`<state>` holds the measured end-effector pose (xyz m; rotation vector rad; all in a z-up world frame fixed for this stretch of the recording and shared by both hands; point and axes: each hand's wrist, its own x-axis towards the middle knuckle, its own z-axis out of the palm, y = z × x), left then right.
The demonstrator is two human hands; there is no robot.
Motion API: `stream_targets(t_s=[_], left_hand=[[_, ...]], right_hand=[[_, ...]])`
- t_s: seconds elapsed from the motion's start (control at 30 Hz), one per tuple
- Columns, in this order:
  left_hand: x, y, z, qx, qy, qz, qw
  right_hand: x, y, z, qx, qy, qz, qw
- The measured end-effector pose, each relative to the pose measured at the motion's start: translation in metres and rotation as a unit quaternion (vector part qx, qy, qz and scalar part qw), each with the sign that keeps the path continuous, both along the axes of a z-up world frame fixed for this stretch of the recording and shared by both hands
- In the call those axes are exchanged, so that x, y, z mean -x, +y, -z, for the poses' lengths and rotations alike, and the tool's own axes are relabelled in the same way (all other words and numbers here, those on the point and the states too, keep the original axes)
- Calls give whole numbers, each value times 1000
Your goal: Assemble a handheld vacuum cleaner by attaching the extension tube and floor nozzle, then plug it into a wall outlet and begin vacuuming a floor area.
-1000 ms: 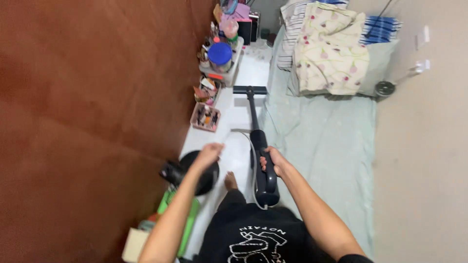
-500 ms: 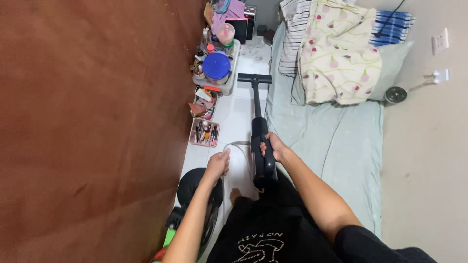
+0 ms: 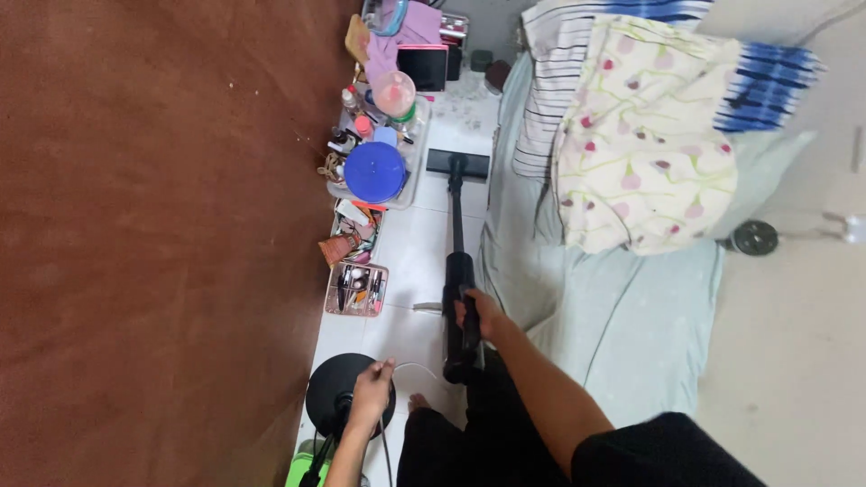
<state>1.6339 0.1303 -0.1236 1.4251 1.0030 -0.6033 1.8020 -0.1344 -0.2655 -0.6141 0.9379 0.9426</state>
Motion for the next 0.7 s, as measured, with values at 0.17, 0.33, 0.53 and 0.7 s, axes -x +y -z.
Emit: stream_targets(t_s=[0.17,0.33,0.53,0.7], left_hand=[[-19,-9,6,-158,-75,125,977],[-41,-20,-1,-120,-13,149,982],[-57,-34,3,12,59,135,989],[-77,-38,44,-56,-6,164,985]], right_hand=[[8,32,-54,97,-13,-1,995],[-63,30,-43,313,-176,-123,925],[-204,13,-24,293,-267,-140,907],[-202,3,-26,234,-277,-156,919]])
